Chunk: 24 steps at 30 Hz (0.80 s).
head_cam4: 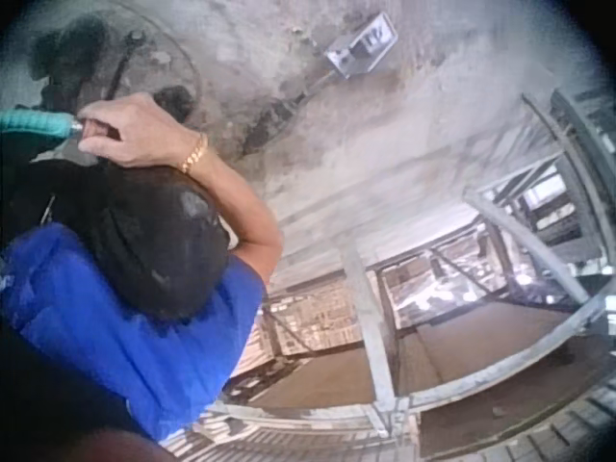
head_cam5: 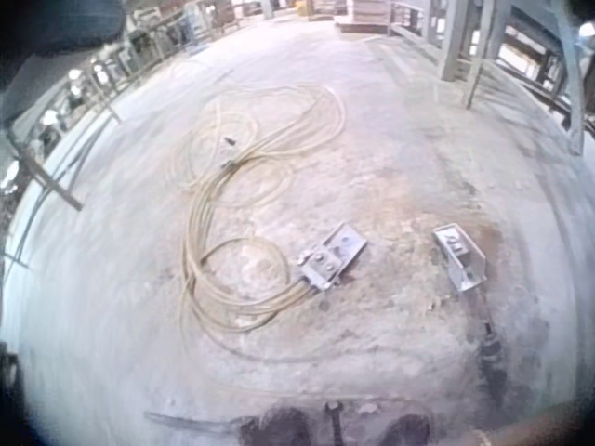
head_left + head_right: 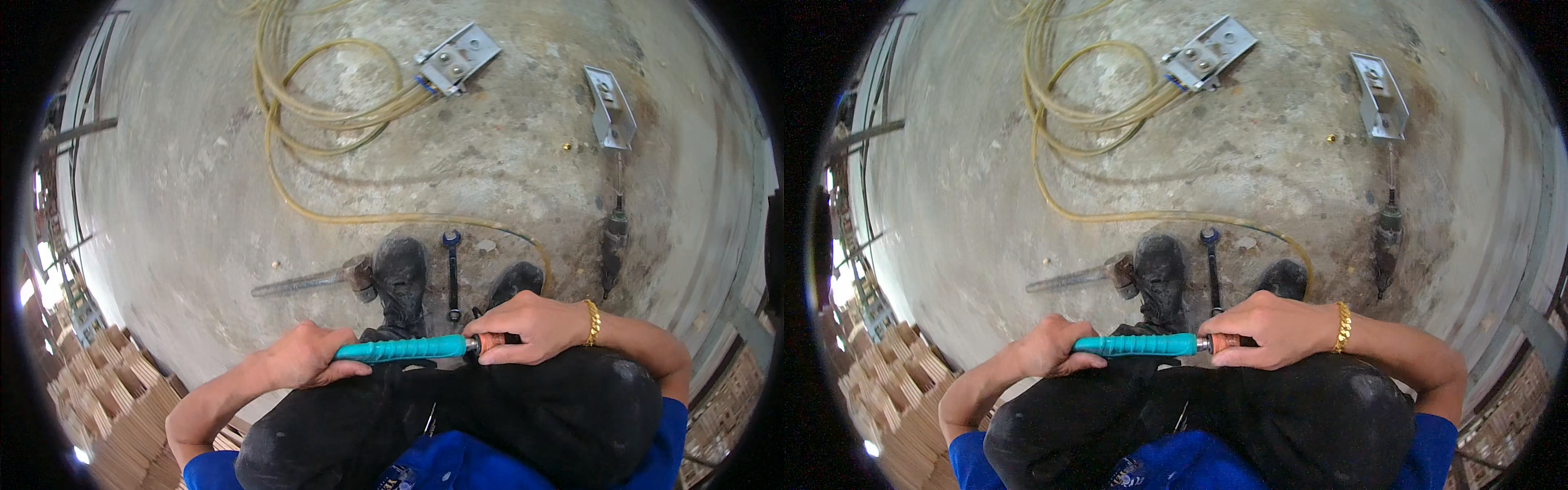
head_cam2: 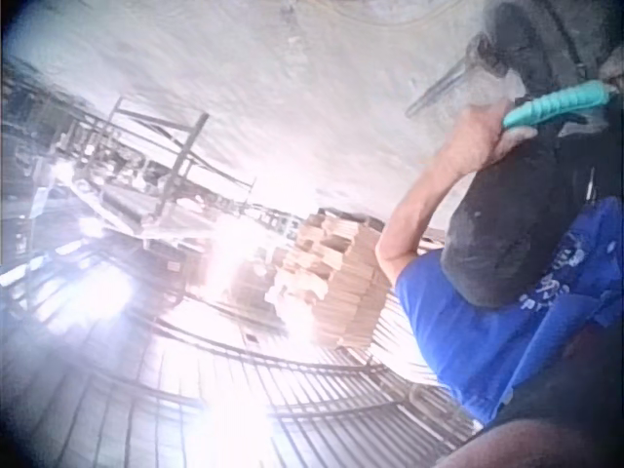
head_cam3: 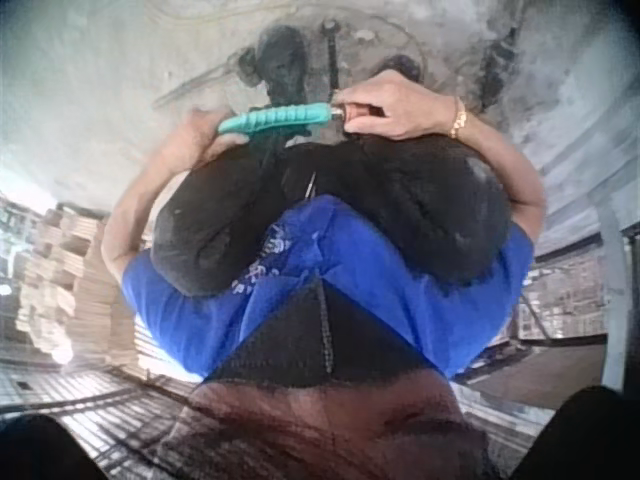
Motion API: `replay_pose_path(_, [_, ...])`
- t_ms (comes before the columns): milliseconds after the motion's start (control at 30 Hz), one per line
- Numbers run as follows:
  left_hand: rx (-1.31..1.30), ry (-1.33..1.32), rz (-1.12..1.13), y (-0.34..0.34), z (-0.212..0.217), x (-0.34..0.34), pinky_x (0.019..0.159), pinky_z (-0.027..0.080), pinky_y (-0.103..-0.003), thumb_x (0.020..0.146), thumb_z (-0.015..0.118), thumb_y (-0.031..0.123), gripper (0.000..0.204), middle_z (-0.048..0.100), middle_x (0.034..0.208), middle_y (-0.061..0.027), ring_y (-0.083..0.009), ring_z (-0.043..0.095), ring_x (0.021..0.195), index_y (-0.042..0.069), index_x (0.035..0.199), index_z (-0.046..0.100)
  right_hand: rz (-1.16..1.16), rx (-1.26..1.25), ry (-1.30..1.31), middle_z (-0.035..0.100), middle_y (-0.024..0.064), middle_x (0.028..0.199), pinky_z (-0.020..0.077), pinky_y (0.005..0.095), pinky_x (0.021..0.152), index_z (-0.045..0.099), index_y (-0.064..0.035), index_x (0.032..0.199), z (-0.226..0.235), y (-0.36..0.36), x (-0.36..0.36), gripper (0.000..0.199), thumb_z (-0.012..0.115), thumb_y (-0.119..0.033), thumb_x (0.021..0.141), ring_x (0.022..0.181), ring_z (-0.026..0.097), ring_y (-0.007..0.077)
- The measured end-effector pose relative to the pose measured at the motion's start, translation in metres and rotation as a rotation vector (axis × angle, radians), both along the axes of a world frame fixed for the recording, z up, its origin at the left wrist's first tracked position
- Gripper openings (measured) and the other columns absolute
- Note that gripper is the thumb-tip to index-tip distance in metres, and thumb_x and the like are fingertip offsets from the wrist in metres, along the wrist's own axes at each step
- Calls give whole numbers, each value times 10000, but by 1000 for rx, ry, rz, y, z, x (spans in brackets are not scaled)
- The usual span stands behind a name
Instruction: The person assembles a metal bracket by inserting brass fittings and tightening them with a screwdriver and a wrench. They handle the metal bracket, brass fittings, and tools on a concrete floor in a workshop setting.
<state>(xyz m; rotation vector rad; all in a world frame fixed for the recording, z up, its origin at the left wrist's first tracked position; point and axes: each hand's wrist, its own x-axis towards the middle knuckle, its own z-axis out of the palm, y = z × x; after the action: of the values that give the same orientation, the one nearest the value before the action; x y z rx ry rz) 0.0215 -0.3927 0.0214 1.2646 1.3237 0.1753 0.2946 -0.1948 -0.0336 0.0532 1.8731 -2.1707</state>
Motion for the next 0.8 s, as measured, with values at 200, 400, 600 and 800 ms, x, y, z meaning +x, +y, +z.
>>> replay_pose_path(200, [-99, -26, 217, -42, 4, 12, 487, 446, -445, 855, 670, 372, 332, 550, 591, -165, -397, 572, 551, 69, 833, 536, 179, -64, -47, 618, 88, 739, 467, 354, 615, 597, -30, 1068, -8, -14, -27, 275, 607, -249, 902, 652, 607, 244])
replay_pose_path(400, [-2, -16, 196, -56, 10, 14, 468, 440, -432, 869, 641, 400, 355, 548, 576, -143, -383, 566, 529, 66, 824, 533, 386, -134, -32, 588, 84, 712, 449, 353, 604, 542, -31, 1170, -10, -17, -45, 345, 576, -269, 921, 646, 599, 233])
replay_pose_path(600, [429, 99, 125, 1, 16, 7, 491, 454, -450, 869, 608, 435, 373, 582, 640, -120, -368, 577, 570, 73, 839, 523, 535, -22, 75, 610, 106, 881, 483, 309, 687, 397, -1, 1331, 12, 5, -109, 610, 642, -309, 864, 695, 591, 199])
replay_pose_path(800, [657, -539, 1648, -26, -12, -125, 608, 473, -326, 872, 476, 24, 197, 598, 884, -84, -187, 563, 700, -5, 1048, 559, 334, -332, -409, 617, 64, 1020, 477, 340, 810, 499, 17, 1246, 27, 8, -141, 561, 691, -249, 791, 839, 595, 177])
